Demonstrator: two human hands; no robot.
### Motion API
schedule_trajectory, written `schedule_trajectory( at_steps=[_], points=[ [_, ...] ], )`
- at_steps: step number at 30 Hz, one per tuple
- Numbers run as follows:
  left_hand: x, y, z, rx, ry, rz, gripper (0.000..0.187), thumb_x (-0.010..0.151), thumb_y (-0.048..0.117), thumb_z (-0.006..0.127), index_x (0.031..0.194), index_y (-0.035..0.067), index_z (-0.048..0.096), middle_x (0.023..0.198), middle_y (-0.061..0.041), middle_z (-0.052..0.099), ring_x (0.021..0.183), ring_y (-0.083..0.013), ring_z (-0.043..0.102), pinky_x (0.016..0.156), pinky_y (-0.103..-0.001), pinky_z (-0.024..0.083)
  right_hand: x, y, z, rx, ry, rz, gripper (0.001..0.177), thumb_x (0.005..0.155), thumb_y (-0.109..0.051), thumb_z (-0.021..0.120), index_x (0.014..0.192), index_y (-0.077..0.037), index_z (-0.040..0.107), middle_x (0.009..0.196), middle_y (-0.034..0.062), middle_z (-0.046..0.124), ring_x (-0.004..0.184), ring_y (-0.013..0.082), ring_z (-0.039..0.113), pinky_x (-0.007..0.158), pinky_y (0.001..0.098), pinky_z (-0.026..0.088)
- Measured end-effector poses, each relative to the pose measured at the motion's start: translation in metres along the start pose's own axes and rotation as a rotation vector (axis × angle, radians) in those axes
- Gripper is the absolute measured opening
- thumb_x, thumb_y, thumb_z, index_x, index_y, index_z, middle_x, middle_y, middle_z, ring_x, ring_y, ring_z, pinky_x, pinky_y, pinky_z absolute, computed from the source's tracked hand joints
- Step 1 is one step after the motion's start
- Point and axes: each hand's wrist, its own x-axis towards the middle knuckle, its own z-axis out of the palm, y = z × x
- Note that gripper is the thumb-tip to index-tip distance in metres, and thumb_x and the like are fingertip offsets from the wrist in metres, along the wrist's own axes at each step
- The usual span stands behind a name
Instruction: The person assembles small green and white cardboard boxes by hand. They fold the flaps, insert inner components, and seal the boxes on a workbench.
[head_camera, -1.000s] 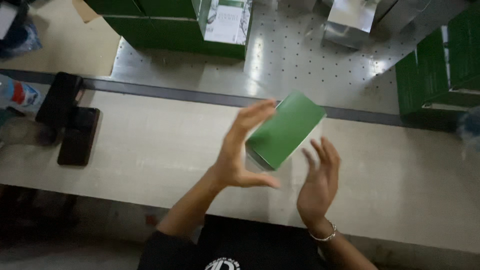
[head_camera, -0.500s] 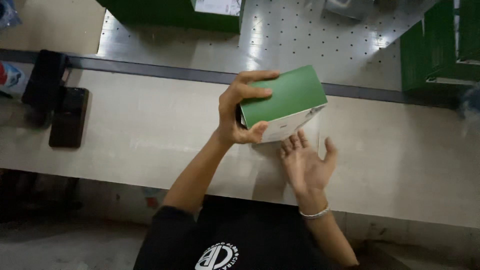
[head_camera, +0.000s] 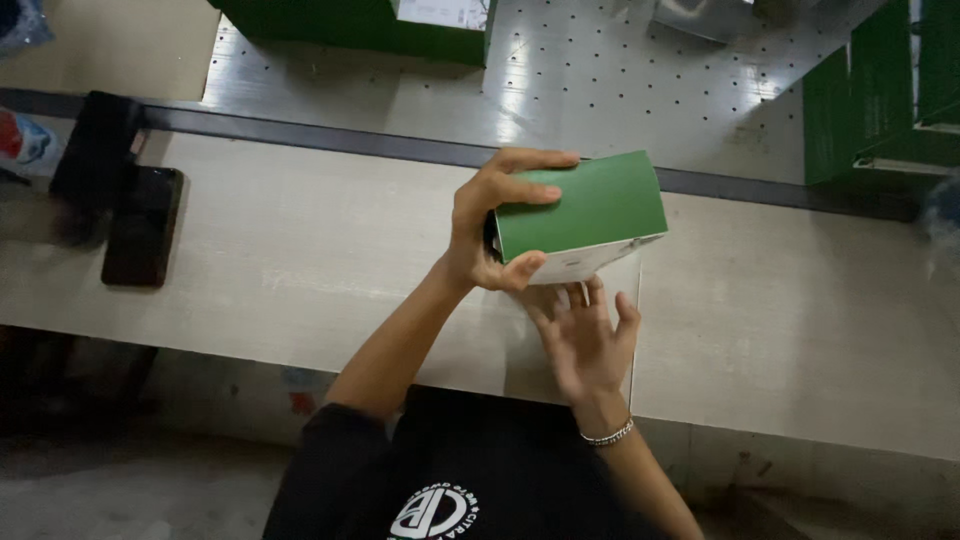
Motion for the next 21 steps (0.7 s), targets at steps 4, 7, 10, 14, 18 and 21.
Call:
schedule_trajectory(
  at_steps=[4,7,10,14,18,21],
  points=[
    [0.0,-0.004,-0.001,-0.062,-0.027,-0.023,0.052,0.079,0.049,0.079,0.113,0.011,0.072,0.129,-0.019,0.068,0.118,-0.0334,0.068,0.099,-0.04,0.051,0.009,0.005,-0.024,0.03,-0.221,-0.035,0.042,0.088,-0.047,0.057,0.116,-0.015,0.056,0.119,0.0077,0.061,0.105,0.0276,0.063,0.08,0.051,0.059],
    [-0.001,-0.005,-0.001,-0.106,-0.03,-0.025,0.053,0.078,0.049,0.081,0.113,0.01,0.072,0.129,-0.021,0.067,0.118,-0.0336,0.068,0.1,-0.041,0.051,0.023,-0.013,-0.05,-0.267,-0.211,-0.032,0.041,0.093,-0.045,0.053,0.118,-0.012,0.052,0.118,0.0082,0.061,0.096,0.0229,0.065,0.073,0.0391,0.061],
    [0.001,0.003,-0.008,-0.077,-0.105,-0.05,0.053,0.081,0.046,0.078,0.118,0.009,0.069,0.135,-0.021,0.061,0.126,-0.0362,0.061,0.105,-0.048,0.048,0.001,-0.054,-0.046,-1.039,-0.132,0.017,0.048,0.098,-0.05,0.049,0.112,-0.007,0.066,0.107,0.014,0.069,0.096,0.0276,0.068,0.076,0.0423,0.06],
    [0.004,0.024,-0.014,0.177,-0.17,-0.073,0.038,0.094,0.042,0.065,0.123,0.017,0.068,0.149,-0.013,0.044,0.144,-0.0358,0.039,0.118,-0.057,0.037,0.015,-0.108,-0.016,-1.366,-0.4,-0.619,0.032,0.099,-0.013,0.054,0.123,0.008,0.06,0.112,0.0321,0.061,0.105,0.0507,0.064,0.079,0.0615,0.054],
    [-0.011,0.017,0.007,0.255,0.012,0.157,0.044,0.105,0.048,0.046,0.113,0.015,0.074,0.13,-0.011,0.061,0.134,-0.037,0.052,0.117,-0.053,0.04,0.04,-0.104,0.072,-1.15,-0.85,-1.199,0.036,0.105,-0.035,0.054,0.124,-0.005,0.05,0.154,0.0208,0.036,0.148,0.0432,0.04,0.119,0.0595,0.043],
    [-0.01,0.004,0.005,0.316,0.109,0.224,0.049,0.112,0.039,0.033,0.108,0.013,0.074,0.122,-0.007,0.066,0.132,-0.0346,0.054,0.117,-0.049,0.04,0.063,-0.084,0.086,-1.128,-0.916,-1.322,0.045,0.109,-0.038,0.043,0.098,-0.003,0.069,0.114,0.0216,0.066,0.125,0.0448,0.058,0.117,0.0706,0.034]
  ],
)
